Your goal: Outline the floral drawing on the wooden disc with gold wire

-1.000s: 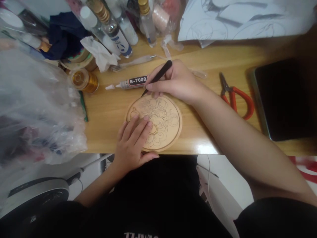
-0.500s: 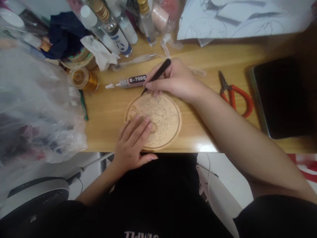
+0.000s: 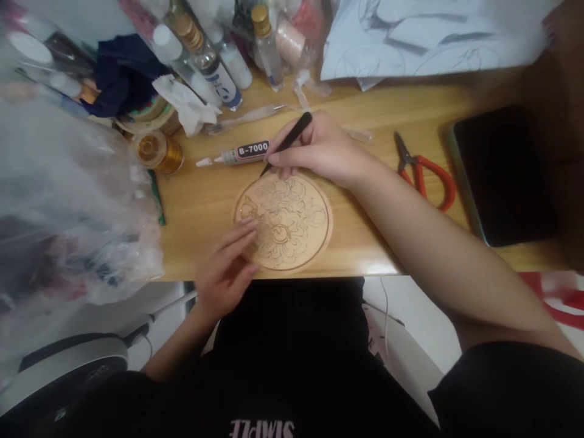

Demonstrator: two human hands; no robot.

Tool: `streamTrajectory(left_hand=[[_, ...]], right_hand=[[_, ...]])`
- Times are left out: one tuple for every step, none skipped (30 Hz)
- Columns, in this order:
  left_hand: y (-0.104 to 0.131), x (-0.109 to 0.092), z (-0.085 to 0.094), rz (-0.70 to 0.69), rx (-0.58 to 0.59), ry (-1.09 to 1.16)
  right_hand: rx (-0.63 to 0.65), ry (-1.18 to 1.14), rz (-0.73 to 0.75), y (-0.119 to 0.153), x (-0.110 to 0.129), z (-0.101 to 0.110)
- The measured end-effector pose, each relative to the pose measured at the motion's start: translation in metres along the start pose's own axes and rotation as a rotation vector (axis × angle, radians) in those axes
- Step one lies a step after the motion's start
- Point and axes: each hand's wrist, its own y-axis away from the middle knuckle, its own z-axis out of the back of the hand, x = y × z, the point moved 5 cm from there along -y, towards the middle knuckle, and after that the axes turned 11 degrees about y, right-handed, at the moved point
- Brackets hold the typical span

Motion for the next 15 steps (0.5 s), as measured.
streamTrajectory(left_hand=[[-0.001,0.002,0.007,0.07,-0.087,0.078],[-0.002,0.004,0.012,0.132,-0.163,0.134],[-0.004,0.006,0.017,0.178,-0.217,0.169],[-0.008,0.007,0.02,0.21,-0.246,0.187],[-0.014,0.008,0.022,0.235,-0.253,0.196],[-0.022,0.01,0.024,0.265,-0.25,0.211],[-0.031,0.012,0.025,0.293,-0.236,0.225],[-0.043,0.015,0.025,0.316,-0.206,0.237],[-0.055,0.018,0.024,0.332,-0.171,0.245],[-0.067,0.02,0.024,0.338,-0.131,0.251],[-0.079,0.023,0.023,0.339,-0.085,0.251],[-0.089,0.025,0.023,0.332,-0.043,0.245],[-0.098,0.027,0.022,0.321,0.004,0.235],[-0.105,0.03,0.022,0.309,0.048,0.221],[-0.109,0.034,0.022,0.299,0.082,0.207]], right_hand=[[0.004,-0.005,0.004,0.0,-0.001,0.0],[0.01,-0.011,0.01,-0.001,-0.002,-0.001],[0.017,-0.018,0.02,-0.001,-0.002,-0.002],[0.025,-0.025,0.031,-0.002,-0.002,-0.002],[0.027,-0.032,0.044,-0.002,-0.001,-0.002],[0.026,-0.036,0.054,-0.003,0.001,-0.002],[0.014,-0.033,0.065,-0.003,0.004,0.0],[-0.007,-0.025,0.08,-0.002,0.009,0.002],[-0.039,-0.012,0.098,0.0,0.016,0.006],[-0.082,0.003,0.118,0.004,0.024,0.01],[-0.132,0.015,0.142,0.009,0.032,0.015],[-0.194,0.031,0.157,0.017,0.039,0.019],[-0.243,0.062,0.156,0.026,0.044,0.023],[-0.282,0.091,0.142,0.036,0.046,0.025],[-0.333,0.102,0.11,0.048,0.044,0.027]])
